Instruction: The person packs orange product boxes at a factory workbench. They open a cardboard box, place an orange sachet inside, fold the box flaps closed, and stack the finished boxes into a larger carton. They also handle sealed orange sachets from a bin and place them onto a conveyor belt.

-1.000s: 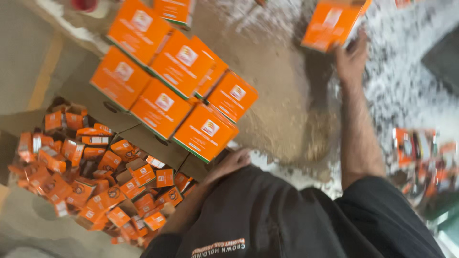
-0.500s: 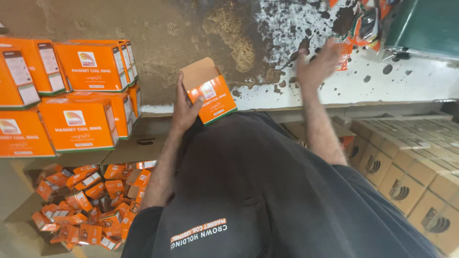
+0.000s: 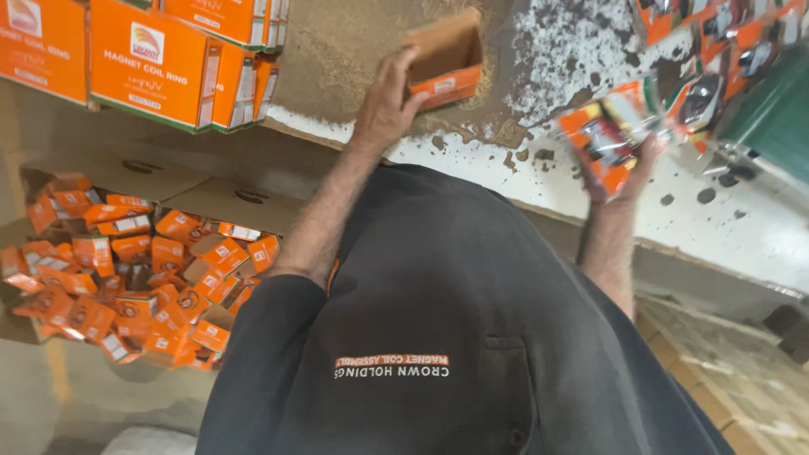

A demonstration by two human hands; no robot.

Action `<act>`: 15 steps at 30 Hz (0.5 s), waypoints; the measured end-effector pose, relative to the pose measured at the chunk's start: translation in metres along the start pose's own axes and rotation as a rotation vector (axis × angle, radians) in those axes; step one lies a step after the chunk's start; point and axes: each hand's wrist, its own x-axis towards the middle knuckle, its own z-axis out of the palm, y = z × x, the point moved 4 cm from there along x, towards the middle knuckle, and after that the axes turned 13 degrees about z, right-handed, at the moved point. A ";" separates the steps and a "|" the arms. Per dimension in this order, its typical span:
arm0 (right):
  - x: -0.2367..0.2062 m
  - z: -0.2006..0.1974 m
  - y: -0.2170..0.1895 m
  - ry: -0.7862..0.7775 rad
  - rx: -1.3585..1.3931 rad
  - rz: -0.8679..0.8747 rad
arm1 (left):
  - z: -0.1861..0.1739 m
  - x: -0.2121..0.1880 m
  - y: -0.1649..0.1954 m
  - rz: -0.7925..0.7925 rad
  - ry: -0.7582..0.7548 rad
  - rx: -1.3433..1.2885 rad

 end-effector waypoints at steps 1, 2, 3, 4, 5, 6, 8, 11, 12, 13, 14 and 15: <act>0.002 0.021 0.015 -0.006 -0.107 0.082 | 0.002 0.002 0.004 0.031 0.003 0.016; 0.005 0.044 0.032 -0.009 -0.212 0.164 | 0.004 0.004 0.007 0.058 0.002 0.032; 0.014 0.067 0.043 -0.024 -0.445 0.087 | 0.006 0.004 0.009 0.085 -0.006 0.043; 0.025 0.091 0.051 -0.032 -0.675 0.005 | 0.006 0.002 0.011 0.105 0.006 0.038; 0.035 0.115 0.060 -0.151 -0.864 -0.038 | 0.006 0.001 0.012 0.128 0.018 0.030; 0.043 0.136 0.067 -0.274 -1.052 -0.080 | 0.006 0.000 0.012 0.151 0.030 0.022; 0.062 0.175 0.071 -0.484 -1.691 -0.555 | 0.008 -0.002 0.005 0.016 -0.019 -0.045; 0.072 0.197 0.071 -0.583 -2.205 -0.831 | 0.007 0.001 0.004 0.021 0.007 -0.075; 0.075 0.201 0.072 -0.572 -2.277 -0.845 | 0.005 0.003 0.006 0.048 0.037 -0.071; 0.077 0.205 0.077 -0.561 -2.346 -0.855 | 0.006 0.004 0.007 0.047 0.035 -0.069; 0.079 0.207 0.083 -0.540 -2.418 -0.859 | 0.006 0.005 0.009 0.046 0.028 -0.074; 0.081 0.210 0.092 -0.543 -2.455 -0.849 | 0.007 0.005 0.011 0.046 0.017 -0.086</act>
